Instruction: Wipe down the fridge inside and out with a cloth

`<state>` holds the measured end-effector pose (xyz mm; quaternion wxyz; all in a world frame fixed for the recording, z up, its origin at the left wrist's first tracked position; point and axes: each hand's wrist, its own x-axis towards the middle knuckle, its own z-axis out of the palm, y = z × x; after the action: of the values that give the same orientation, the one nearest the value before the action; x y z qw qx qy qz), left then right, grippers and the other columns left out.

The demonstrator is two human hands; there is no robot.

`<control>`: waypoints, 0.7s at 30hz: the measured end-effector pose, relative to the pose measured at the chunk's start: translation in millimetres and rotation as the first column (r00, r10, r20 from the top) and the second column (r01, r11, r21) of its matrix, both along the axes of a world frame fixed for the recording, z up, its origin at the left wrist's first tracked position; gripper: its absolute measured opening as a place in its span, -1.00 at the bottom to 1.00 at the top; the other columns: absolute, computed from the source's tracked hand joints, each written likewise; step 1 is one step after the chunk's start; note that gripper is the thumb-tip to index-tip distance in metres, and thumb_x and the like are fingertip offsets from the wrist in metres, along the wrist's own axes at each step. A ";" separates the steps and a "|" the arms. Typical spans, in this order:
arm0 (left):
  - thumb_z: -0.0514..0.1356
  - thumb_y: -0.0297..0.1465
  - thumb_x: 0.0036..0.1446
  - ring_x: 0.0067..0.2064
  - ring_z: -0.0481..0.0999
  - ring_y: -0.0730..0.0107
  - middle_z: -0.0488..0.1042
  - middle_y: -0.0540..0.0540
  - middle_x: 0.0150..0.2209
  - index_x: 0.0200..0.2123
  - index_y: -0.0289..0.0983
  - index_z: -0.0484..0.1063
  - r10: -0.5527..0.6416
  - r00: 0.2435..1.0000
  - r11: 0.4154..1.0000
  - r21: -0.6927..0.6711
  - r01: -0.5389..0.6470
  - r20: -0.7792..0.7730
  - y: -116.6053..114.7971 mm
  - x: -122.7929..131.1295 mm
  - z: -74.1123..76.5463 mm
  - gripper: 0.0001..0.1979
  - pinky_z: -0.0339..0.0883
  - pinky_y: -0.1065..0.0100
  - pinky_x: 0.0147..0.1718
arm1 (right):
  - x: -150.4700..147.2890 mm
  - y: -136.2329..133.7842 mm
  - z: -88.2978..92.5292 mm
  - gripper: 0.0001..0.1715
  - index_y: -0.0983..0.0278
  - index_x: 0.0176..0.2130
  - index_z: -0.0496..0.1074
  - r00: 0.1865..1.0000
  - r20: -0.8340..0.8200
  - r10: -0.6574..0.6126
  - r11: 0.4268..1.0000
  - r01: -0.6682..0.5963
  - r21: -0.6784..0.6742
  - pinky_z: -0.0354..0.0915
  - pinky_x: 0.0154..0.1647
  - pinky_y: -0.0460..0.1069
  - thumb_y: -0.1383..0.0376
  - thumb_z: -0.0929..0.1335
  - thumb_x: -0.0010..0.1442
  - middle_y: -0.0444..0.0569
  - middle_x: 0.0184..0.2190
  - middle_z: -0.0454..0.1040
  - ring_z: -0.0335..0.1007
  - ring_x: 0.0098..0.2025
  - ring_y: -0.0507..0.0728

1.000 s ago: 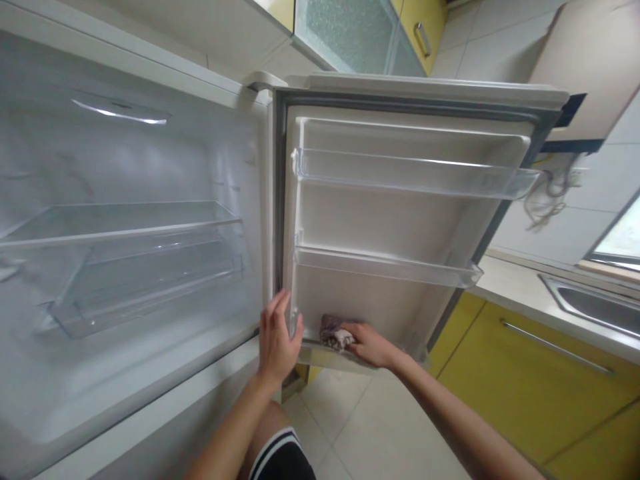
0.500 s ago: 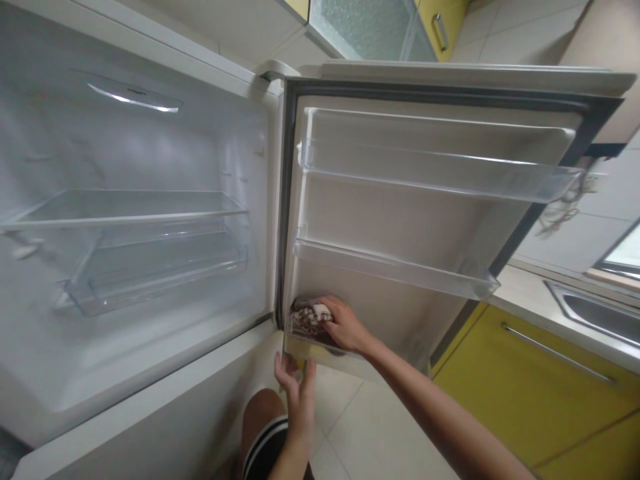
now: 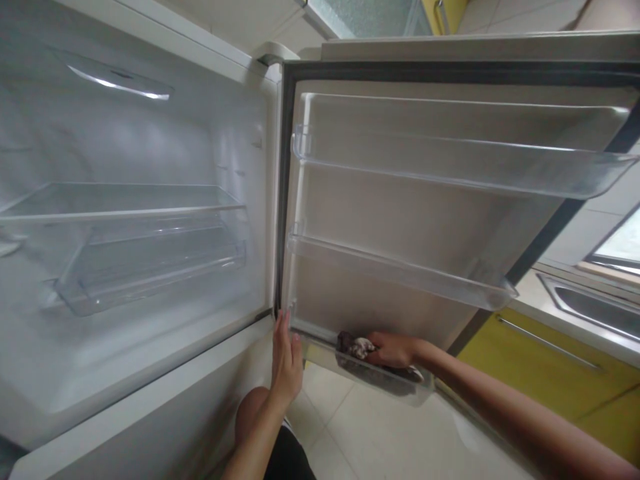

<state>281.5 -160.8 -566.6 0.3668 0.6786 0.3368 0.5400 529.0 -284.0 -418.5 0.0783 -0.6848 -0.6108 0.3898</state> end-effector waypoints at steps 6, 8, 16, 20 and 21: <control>0.18 -0.18 0.44 0.55 0.15 0.04 0.10 -0.25 0.54 0.31 -0.11 0.35 -0.080 0.985 0.990 0.107 0.096 -0.152 6.8 -20.1 12.5 -0.56 0.13 -0.14 0.48 | -49.9 63.5 -20.2 -0.84 0.30 -0.33 0.52 0.997 -0.052 0.059 0.995 -0.054 0.085 0.28 -0.28 -0.09 0.28 0.35 0.08 -0.14 -0.41 0.48 0.33 -0.35 0.06; 0.35 -0.22 0.30 0.53 0.19 -0.01 0.10 -0.25 0.54 0.28 -0.12 0.36 -0.071 0.973 0.986 0.133 0.103 -0.220 6.9 -25.8 18.5 -0.47 0.20 -0.11 0.46 | -76.1 100.5 -30.0 -0.83 0.31 -0.31 0.53 0.991 -0.086 0.101 0.988 -0.089 0.125 0.31 -0.19 -0.08 0.32 0.34 0.11 -0.15 -0.39 0.48 0.33 -0.30 0.05; 0.35 -0.22 0.30 0.39 0.45 -0.03 0.17 -0.18 0.54 0.19 -0.08 0.44 0.000 0.892 0.988 0.135 0.068 -0.452 8.6 -42.7 28.9 -0.57 0.49 -0.01 0.25 | -39.6 65.1 -22.0 -0.87 0.31 -0.39 0.53 0.982 -0.035 0.184 0.978 -0.179 0.109 0.27 -0.25 -0.08 0.38 0.36 -0.03 -0.18 -0.46 0.46 0.30 -0.35 0.06; 0.39 -0.22 0.25 0.46 0.35 -0.09 0.28 -0.18 0.50 0.08 -0.12 0.51 0.071 0.871 0.949 0.302 0.091 -0.487 18.3 -43.8 25.4 -0.64 0.36 -0.09 0.37 | 11.4 1.3 -7.1 -0.73 0.29 -0.31 0.60 0.987 0.090 0.131 0.991 -0.131 -0.006 0.23 -0.31 -0.07 0.35 0.36 -0.06 -0.13 -0.41 0.54 0.36 -0.35 0.09; 0.40 -0.23 0.25 0.47 0.33 -0.08 0.30 -0.19 0.49 0.06 -0.14 0.52 0.079 0.868 0.937 0.334 0.104 -0.491 20.1 -43.0 24.9 -0.65 0.34 -0.09 0.39 | 16.0 -4.3 -5.1 -0.72 0.28 -0.31 0.61 0.987 0.119 0.111 0.994 -0.108 -0.032 0.23 -0.31 -0.07 0.35 0.36 -0.07 -0.13 -0.41 0.55 0.36 -0.36 0.09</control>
<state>238.5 -140.7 -541.6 0.1448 0.8508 0.3136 0.3959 545.1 -288.3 -423.6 0.0110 -0.6732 -0.6462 0.3593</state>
